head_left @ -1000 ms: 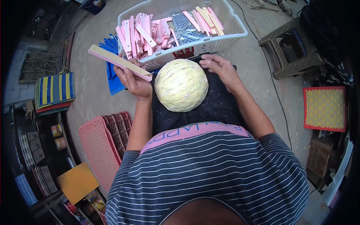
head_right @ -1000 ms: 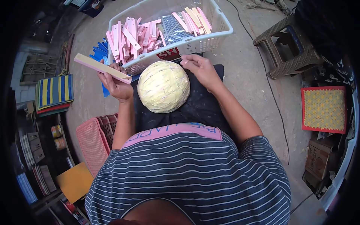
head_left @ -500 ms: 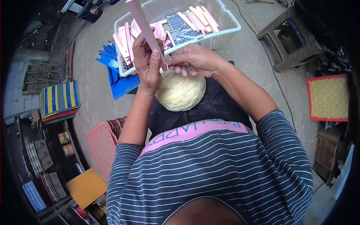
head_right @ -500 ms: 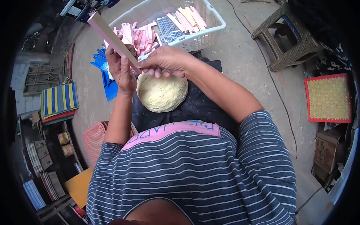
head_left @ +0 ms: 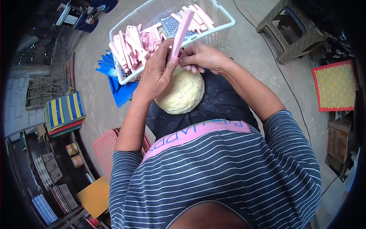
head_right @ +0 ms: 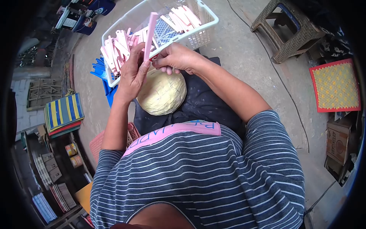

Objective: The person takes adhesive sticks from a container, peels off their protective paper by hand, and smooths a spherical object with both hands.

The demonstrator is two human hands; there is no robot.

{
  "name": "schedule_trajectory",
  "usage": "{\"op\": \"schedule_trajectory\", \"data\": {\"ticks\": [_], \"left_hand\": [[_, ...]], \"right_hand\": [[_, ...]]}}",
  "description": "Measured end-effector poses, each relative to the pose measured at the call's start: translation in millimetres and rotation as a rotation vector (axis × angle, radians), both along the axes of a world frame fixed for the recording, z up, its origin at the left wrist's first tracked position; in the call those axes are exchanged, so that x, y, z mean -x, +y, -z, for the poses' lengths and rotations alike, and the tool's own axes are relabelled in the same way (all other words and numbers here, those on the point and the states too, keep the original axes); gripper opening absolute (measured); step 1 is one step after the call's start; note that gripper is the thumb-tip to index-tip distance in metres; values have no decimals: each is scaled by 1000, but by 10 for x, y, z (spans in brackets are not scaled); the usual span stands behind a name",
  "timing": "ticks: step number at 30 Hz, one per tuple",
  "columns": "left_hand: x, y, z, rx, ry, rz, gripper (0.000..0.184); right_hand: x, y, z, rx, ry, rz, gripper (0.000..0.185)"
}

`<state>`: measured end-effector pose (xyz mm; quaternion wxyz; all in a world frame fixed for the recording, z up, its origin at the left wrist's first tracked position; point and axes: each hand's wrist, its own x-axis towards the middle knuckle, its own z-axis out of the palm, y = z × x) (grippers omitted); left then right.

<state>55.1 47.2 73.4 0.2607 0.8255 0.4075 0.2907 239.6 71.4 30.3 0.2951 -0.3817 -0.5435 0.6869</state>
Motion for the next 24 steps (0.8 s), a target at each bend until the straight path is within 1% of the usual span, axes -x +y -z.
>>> {"op": "schedule_trajectory", "data": {"ticks": [6,8,9,13,14,16,17,20,23,24], "left_hand": [[-47,4,-29,40,229,30,37],[-75,8,-16,15,297,36,38],[-91,4,-22,10,342,38,38],[-149,-7,-24,-5,457,57,38],[-156,-7,-14,-15,478,64,38],[-163,0,20,-40,509,77,39],[-166,2,31,-52,524,83,39],[-179,-1,19,-60,524,80,38],[-162,1,71,-79,507,84,34],[-153,3,85,-74,504,83,32]], "right_hand": [[-110,-31,192,3,-53,120,16],[-106,-77,264,-5,-88,164,14],[-112,-100,296,-19,-84,197,18],[-83,-145,440,-143,-152,269,17],[-73,-154,488,-212,-191,300,17],[-55,-180,524,-351,-270,361,19],[-48,-196,518,-380,-328,373,22],[-22,-260,480,-445,-345,432,25],[-14,-257,538,-444,-400,457,27],[-10,-259,549,-415,-381,463,28]]}}
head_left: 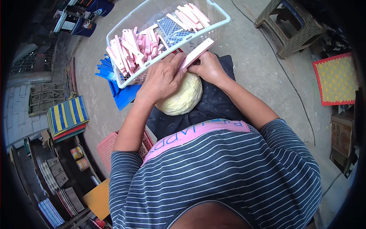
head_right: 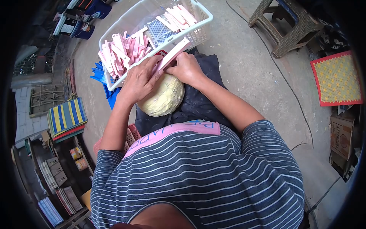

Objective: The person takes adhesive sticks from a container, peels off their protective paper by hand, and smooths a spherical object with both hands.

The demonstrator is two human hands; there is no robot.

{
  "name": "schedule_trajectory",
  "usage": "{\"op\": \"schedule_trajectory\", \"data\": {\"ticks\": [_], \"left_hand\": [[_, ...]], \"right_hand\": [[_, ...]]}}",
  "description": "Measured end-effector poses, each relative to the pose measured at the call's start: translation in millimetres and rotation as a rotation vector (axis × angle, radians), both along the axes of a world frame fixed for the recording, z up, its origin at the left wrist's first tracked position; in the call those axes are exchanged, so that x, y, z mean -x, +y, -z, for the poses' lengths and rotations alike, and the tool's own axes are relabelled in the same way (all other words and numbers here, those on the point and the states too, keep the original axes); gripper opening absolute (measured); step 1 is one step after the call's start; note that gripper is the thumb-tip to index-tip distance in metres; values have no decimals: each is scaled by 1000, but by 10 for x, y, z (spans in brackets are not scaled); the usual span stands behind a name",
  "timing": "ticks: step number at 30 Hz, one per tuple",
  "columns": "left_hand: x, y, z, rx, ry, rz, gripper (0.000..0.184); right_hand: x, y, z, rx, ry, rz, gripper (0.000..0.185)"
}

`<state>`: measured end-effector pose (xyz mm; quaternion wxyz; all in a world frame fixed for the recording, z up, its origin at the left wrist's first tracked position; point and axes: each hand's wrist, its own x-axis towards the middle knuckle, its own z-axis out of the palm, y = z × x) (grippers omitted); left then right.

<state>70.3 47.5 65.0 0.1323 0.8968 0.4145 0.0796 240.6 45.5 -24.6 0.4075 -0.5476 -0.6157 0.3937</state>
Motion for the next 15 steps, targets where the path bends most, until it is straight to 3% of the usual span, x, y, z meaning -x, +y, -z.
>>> {"op": "schedule_trajectory", "data": {"ticks": [15], "left_hand": [[183,-166,-2,-20,-77,-21,23]], "right_hand": [[-9,23,158,295,228,-24,41]]}}
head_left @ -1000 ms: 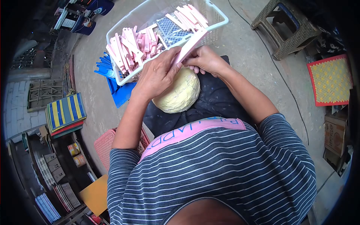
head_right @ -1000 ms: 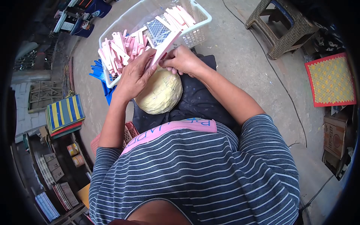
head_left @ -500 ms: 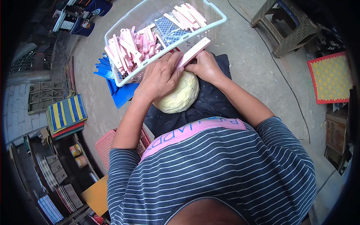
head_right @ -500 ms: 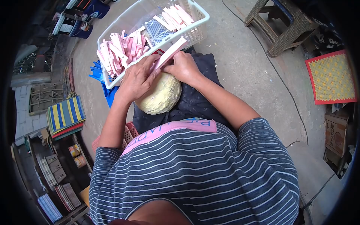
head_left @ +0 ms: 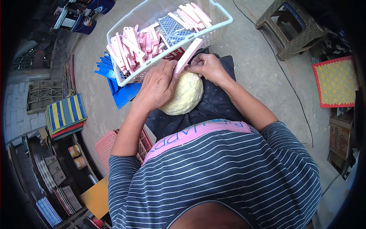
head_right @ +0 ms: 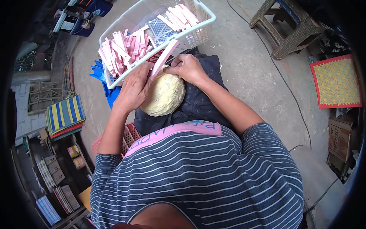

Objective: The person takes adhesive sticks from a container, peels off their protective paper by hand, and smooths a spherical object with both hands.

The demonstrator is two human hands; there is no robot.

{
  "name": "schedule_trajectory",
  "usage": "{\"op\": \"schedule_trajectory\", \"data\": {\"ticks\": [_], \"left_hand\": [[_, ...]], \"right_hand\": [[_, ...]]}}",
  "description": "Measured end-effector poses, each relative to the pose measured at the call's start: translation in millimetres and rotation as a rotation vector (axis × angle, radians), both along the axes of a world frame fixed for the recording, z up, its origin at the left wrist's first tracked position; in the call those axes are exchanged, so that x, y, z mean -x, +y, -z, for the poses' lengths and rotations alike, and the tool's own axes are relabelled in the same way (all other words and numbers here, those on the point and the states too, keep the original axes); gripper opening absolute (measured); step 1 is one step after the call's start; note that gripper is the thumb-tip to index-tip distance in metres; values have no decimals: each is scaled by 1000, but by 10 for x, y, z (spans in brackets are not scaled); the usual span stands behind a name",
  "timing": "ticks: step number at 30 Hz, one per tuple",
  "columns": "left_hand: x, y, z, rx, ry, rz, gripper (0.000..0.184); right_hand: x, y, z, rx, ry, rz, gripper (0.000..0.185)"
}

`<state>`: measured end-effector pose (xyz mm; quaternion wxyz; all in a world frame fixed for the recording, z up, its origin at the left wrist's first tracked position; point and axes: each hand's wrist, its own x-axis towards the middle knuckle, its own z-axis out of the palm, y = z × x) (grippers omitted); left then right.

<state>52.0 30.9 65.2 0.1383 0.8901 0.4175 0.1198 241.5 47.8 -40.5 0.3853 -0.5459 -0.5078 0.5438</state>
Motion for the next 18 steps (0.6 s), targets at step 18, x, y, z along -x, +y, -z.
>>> {"op": "schedule_trajectory", "data": {"ticks": [18], "left_hand": [[456,-373,-34,-50,-22,-108,20]], "right_hand": [[4,-3,-83,16,-31,-33,31]]}}
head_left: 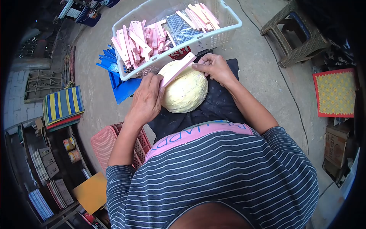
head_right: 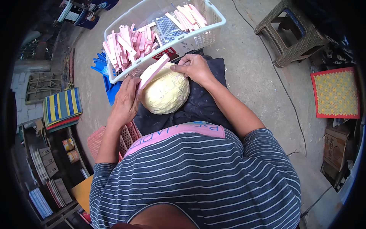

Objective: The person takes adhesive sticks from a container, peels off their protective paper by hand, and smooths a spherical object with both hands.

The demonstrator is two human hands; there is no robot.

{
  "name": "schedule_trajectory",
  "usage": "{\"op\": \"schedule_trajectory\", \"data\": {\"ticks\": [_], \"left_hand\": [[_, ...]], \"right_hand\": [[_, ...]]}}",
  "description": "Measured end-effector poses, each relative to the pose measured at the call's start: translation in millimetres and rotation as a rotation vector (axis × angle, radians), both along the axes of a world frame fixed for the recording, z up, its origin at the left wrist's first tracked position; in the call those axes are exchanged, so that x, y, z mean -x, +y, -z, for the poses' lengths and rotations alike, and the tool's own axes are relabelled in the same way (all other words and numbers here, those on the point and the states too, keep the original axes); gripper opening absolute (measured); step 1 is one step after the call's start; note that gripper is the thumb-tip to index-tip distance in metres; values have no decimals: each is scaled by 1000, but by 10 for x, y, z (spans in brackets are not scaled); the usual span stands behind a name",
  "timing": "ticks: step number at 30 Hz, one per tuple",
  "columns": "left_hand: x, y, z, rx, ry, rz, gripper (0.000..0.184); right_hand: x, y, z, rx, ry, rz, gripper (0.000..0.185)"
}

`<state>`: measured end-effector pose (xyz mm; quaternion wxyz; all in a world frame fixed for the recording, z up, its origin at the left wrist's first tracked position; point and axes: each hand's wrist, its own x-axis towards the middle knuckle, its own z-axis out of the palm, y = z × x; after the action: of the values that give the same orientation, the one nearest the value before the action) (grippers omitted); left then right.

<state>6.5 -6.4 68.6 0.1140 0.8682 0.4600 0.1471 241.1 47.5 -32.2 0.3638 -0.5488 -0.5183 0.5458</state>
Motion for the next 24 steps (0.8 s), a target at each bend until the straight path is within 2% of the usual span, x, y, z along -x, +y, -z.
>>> {"op": "schedule_trajectory", "data": {"ticks": [5,8,11,12,15,16,20,24], "left_hand": [[195,-156,135,56,-29,-82,22],[200,-211,241,-12,-125,-103,18],[199,-234,334,-19,-178,-124,18],[206,-234,361,-29,-190,-123,18],[227,-245,452,-46,-233,-122,18],[235,-247,484,-49,-251,-120,19],[284,-262,597,-83,-301,-118,20],[370,-328,699,-97,-300,-176,20]], "right_hand": [[8,6,28,6,2,4,30],[0,-9,-27,38,1,4,34],[127,-157,25,-406,-111,217,28],[126,-244,-42,-453,-174,183,33],[171,-443,-131,-829,-264,-15,46],[191,-507,-129,-780,-289,-158,66],[293,-529,30,-884,-322,-214,81],[300,-466,25,-855,-341,-240,81]]}}
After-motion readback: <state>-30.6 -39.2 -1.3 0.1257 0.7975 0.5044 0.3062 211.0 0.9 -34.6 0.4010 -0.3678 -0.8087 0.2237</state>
